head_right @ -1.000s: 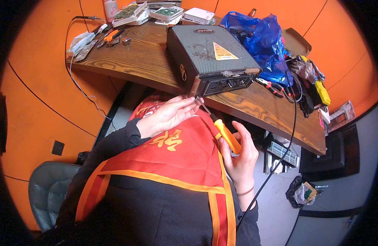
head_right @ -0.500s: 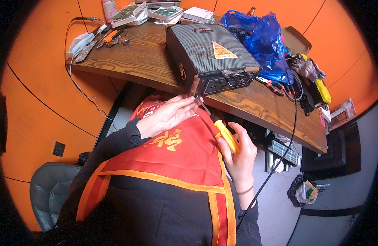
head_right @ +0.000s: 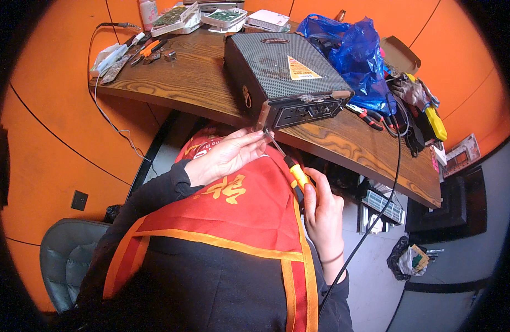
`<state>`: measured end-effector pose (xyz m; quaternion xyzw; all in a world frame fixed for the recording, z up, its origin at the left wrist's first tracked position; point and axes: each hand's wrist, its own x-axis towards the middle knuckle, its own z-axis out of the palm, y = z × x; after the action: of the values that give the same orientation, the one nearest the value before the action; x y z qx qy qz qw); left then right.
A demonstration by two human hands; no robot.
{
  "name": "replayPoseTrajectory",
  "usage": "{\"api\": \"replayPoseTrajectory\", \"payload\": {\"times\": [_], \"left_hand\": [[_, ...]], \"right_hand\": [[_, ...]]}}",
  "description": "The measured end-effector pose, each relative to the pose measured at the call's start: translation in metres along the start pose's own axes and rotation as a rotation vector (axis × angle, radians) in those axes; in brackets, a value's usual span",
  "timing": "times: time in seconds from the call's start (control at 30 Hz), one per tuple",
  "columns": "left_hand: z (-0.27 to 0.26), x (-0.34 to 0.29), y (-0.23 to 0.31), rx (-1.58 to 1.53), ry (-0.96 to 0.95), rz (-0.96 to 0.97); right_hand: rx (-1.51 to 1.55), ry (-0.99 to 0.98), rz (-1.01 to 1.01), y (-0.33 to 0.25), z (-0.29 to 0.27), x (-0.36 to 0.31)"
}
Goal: The person uses a screwdriver to remove screws from the casing of a black electronic device. They rotate the device to access different sides and continue unscrewing fasteners.
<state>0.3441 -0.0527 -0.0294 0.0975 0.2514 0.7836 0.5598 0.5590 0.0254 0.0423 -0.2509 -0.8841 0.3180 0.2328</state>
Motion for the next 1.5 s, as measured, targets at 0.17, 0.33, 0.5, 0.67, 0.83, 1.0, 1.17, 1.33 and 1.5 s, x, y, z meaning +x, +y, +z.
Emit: {"api": "replayPoseTrajectory", "payload": {"times": [0.17, 0.33, 0.5, 0.67, 0.83, 1.0, 1.17, 1.33, 1.5], "left_hand": [[0.000, 0.000, 0.000, 0.001, -0.016, -0.004], [0.000, 0.000, 0.000, -0.013, -0.015, -0.009], [-0.001, 0.001, 0.000, -0.001, -0.013, 0.000], [-0.002, 0.002, -0.001, 0.001, 0.000, 0.003], [-0.001, 0.002, 0.000, 0.021, -0.008, -0.010], [-0.001, 0.002, 0.000, 0.016, -0.006, -0.019], [-0.005, 0.005, 0.000, -0.006, -0.016, -0.026], [-0.007, 0.005, 0.000, 0.001, -0.032, -0.037], [-0.004, 0.003, 0.001, 0.015, -0.007, -0.031]], "right_hand": [[-0.037, 0.116, -0.195, 0.003, 0.004, 0.000], [-0.165, 0.222, -0.402, 0.005, 0.004, 0.004], [0.028, 0.099, -0.099, 0.004, 0.006, -0.001], [-0.030, 0.225, -0.219, 0.006, 0.009, -0.001], [-0.129, 0.294, -0.437, 0.007, 0.006, 0.003], [-0.116, 0.232, -0.373, 0.003, 0.007, 0.001], [-0.038, 0.156, -0.195, 0.001, 0.011, -0.004], [-0.067, 0.197, -0.265, 0.003, 0.014, -0.002], [-0.097, 0.200, -0.320, 0.002, 0.010, -0.002]]}}
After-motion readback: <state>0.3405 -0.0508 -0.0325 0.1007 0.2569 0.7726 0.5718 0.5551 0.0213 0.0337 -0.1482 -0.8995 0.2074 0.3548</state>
